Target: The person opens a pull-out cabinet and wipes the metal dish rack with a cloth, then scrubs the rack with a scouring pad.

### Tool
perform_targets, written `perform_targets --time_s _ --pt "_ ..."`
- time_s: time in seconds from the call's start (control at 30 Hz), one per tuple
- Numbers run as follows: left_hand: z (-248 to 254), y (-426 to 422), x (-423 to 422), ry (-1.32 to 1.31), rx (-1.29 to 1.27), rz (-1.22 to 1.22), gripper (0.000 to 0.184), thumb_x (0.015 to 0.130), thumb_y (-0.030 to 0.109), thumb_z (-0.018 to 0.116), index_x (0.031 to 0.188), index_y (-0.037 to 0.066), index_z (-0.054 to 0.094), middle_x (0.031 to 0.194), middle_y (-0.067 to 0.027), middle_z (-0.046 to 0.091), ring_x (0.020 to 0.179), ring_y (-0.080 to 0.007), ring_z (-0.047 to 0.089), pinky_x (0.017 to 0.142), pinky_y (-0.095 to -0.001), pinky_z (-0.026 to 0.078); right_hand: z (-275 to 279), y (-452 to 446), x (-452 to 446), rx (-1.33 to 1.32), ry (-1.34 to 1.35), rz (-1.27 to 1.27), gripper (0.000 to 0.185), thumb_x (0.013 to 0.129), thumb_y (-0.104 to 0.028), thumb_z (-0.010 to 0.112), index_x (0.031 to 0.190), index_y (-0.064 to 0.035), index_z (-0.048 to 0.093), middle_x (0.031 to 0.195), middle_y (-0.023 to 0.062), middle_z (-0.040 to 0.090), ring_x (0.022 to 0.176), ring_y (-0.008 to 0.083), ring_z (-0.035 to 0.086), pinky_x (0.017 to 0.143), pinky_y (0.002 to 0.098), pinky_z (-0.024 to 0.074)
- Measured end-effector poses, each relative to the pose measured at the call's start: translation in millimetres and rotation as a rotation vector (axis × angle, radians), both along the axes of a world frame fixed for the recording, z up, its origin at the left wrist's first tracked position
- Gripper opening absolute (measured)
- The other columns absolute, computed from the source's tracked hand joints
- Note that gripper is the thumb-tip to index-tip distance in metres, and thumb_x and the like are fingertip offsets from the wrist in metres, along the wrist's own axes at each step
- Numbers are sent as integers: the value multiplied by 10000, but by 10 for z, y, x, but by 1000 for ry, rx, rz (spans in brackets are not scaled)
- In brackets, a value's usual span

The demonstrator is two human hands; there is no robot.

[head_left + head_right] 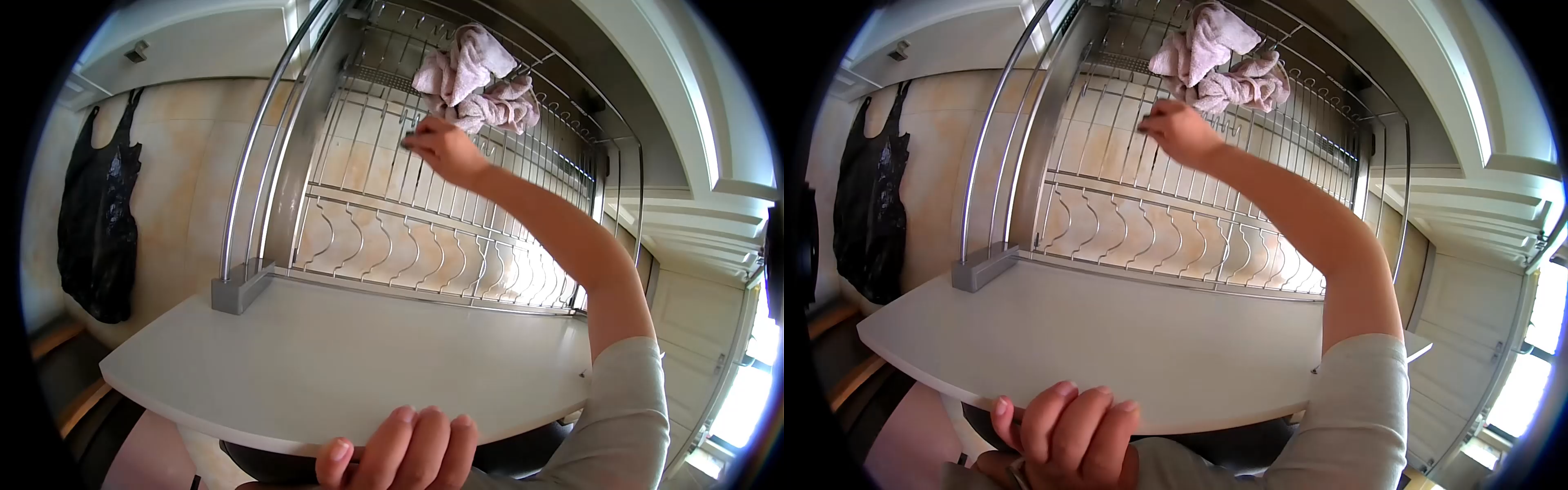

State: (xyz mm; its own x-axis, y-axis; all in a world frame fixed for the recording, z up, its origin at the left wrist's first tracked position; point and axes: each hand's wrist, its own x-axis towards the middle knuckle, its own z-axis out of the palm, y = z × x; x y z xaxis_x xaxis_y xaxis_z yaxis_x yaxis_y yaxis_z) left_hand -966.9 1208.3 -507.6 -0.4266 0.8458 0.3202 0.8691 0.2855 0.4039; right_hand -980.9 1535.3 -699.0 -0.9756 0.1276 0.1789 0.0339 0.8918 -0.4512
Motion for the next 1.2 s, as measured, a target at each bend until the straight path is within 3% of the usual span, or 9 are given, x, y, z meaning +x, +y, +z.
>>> perform_targets --time_s 0.03,0.23,0.37,0.53,0.9,0.97,1.2 --pt "-25 -9 -3 1 19 -11 196 790 156 558 983 186 550 944 32 563 948 -148 529 1022 -446 166 3 86 -64 20 -15 -83 167 767 -69 610 930 -57 645 847 96 546 745 254 550 651 343 470" --pt "-101 -17 -12 40 102 -38 192 792 162 561 982 188 550 935 30 564 950 -150 528 1024 -445 163 14 -111 95 3 -63 53 189 783 -78 601 969 -80 639 887 98 516 758 257 547 673 345 469" --pt "-84 -23 -10 28 70 -19 199 791 170 569 988 193 550 943 37 563 957 -143 526 1028 -446 153 22 102 -80 108 -65 -107 213 783 -93 608 995 -75 626 894 103 513 782 256 545 687 350 461" --pt "-109 -42 -22 1 83 -51 202 787 170 577 985 196 549 942 37 563 951 -145 522 1027 -448 144 133 117 -37 -143 -113 -233 233 748 -77 638 972 -27 599 922 114 563 827 269 566 727 337 458" --pt "-116 -28 -56 30 111 -59 194 783 185 590 974 197 561 940 39 560 948 -139 520 1022 -446 145 83 -89 5 -66 -53 -103 135 710 -60 612 841 -28 620 834 113 579 839 277 551 742 364 457" --pt "-108 -40 -39 16 99 -57 197 784 184 587 979 195 561 939 37 561 951 -141 522 1024 -447 143 71 50 -91 63 52 -144 118 710 -56 605 820 -24 630 817 112 581 815 278 557 730 366 462" --pt "-78 -40 -32 -9 79 -53 205 784 174 578 988 189 557 936 33 568 947 -143 528 1028 -446 143 78 -132 53 -111 -40 -116 106 706 -63 622 800 -14 634 834 96 583 765 278 567 679 353 471"
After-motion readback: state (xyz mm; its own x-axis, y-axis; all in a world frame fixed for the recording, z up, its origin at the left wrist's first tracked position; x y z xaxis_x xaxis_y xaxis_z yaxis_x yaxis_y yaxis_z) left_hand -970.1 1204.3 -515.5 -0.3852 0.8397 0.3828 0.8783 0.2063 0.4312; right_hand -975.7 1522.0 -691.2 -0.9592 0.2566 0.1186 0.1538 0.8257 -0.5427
